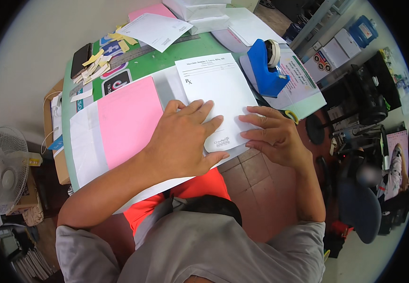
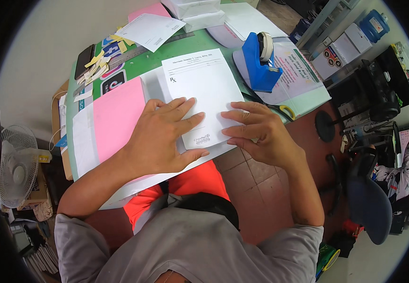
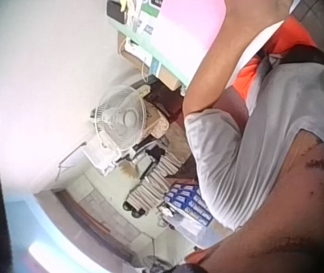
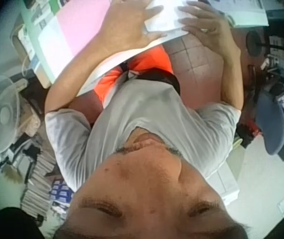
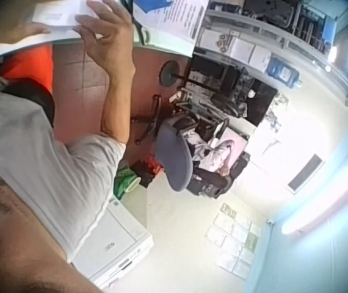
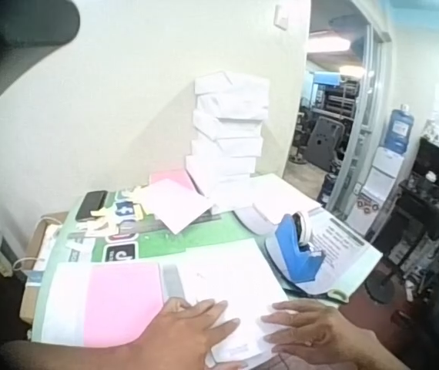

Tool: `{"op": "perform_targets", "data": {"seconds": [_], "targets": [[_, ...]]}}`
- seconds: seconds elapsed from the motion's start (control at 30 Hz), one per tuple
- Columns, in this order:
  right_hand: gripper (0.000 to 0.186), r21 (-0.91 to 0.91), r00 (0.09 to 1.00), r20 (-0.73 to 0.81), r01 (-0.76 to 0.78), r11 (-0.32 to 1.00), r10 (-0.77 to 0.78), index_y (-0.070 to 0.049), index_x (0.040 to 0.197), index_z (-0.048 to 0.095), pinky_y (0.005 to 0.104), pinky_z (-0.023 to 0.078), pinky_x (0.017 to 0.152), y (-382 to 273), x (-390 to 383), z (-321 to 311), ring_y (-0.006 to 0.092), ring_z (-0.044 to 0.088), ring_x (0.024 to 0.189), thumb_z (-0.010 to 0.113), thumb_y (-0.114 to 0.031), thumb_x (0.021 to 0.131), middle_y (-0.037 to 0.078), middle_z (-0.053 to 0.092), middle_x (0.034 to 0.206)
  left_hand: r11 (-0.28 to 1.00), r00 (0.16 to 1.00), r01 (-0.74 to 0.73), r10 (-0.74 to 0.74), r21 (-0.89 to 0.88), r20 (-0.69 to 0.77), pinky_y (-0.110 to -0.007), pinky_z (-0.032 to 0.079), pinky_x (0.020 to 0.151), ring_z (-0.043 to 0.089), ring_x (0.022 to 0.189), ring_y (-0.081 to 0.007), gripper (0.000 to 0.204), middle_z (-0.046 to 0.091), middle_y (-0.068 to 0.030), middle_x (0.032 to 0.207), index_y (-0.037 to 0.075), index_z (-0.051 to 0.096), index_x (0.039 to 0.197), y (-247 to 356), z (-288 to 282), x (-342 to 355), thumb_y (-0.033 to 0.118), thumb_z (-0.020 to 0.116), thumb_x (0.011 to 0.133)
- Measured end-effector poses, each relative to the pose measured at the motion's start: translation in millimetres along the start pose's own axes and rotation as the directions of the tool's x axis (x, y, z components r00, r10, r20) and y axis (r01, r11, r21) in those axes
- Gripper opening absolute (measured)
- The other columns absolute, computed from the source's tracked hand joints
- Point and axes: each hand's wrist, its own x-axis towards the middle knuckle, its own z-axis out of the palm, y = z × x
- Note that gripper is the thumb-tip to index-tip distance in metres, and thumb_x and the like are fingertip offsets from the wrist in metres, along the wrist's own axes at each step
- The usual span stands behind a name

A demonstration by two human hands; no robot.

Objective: Organizing, stacking, and wrapping bundles of printed prescription forms with white paper and adhesive strips.

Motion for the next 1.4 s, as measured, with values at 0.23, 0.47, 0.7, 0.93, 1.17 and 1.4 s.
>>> {"op": "perform_targets", "data": {"seconds": [0.23, 0.47, 0.7, 0.93, 1.17, 1.4], "targets": [[0.026, -0.026, 0.999, -0.047, 0.006, 1.000, -0.007, -0.011, 0.103, 0.082, 0.0460, 0.048, 0.105, -4, 0, 6, 0.0318, 0.063, 0.128, 0.087, -0.008, 0.077, 0.006, 0.074, 0.128, 1.000, 1.000, 0.003, -0.003, 0.012, -0.020, -0.049, 0.040, 0.102, 0.057, 0.133, -0.0367, 0.070, 0.060, -0.0253, 0.142, 0.004, 0.070, 0.131, 0, 0, -1, 0.052, 0.081, 0.081], [0.026, 0.010, 0.998, -0.036, -0.044, 0.999, 0.045, -0.013, 0.104, 0.082, 0.0478, 0.045, 0.110, -5, -1, 4, 0.0319, 0.062, 0.130, 0.085, -0.008, 0.078, 0.007, 0.074, 0.129, 1.000, 0.998, 0.006, -0.007, -0.010, -0.059, -0.048, 0.041, 0.099, 0.060, 0.129, -0.0353, 0.061, 0.064, -0.0242, 0.137, 0.004, 0.073, 0.124, -1, 0, 0, 0.050, 0.078, 0.085], [0.026, 0.018, 0.994, 0.006, -0.107, 0.994, 0.106, -0.019, 0.107, 0.083, 0.0495, 0.041, 0.113, -6, -1, 1, 0.0288, 0.060, 0.134, 0.083, -0.010, 0.083, 0.003, 0.073, 0.131, 1.000, 0.998, -0.007, 0.005, -0.030, -0.068, -0.045, 0.040, 0.095, 0.061, 0.127, -0.0329, 0.057, 0.065, -0.0232, 0.136, 0.003, 0.073, 0.122, -2, 2, -1, 0.050, 0.074, 0.090], [0.029, 0.054, 0.991, 0.000, -0.131, 0.990, 0.131, -0.018, 0.106, 0.084, 0.0487, 0.041, 0.114, -6, 2, 2, 0.0304, 0.061, 0.133, 0.085, -0.007, 0.079, 0.006, 0.073, 0.130, 1.000, 0.999, 0.006, -0.007, -0.019, -0.054, -0.045, 0.038, 0.098, 0.060, 0.129, -0.0327, 0.059, 0.064, -0.0235, 0.138, 0.004, 0.073, 0.123, -2, 1, -1, 0.054, 0.072, 0.091], [0.025, -0.087, 0.995, -0.053, -0.090, 0.992, 0.086, -0.018, 0.106, 0.082, 0.0516, 0.043, 0.110, -29, 8, -2, 0.0253, 0.067, 0.120, 0.085, -0.012, 0.081, 0.005, 0.075, 0.125, 1.000, 0.997, -0.005, 0.005, -0.006, -0.071, -0.046, 0.039, 0.098, 0.060, 0.128, -0.0334, 0.060, 0.063, -0.0240, 0.137, 0.004, 0.072, 0.124, -3, 5, -3, 0.054, 0.072, 0.091], [0.017, -0.054, 0.773, -0.508, 0.412, 0.910, -0.380, -0.017, 0.102, 0.078, 0.0413, 0.053, 0.086, -139, 30, 7, 0.0126, 0.065, 0.069, 0.076, -0.026, 0.087, 0.000, 0.076, 0.088, 0.999, 0.995, -0.035, 0.036, 0.015, -0.090, -0.047, 0.040, 0.095, 0.061, 0.127, -0.0339, 0.058, 0.063, -0.0246, 0.138, 0.004, 0.072, 0.123, -2, 7, -2, 0.051, 0.075, 0.088]]}}
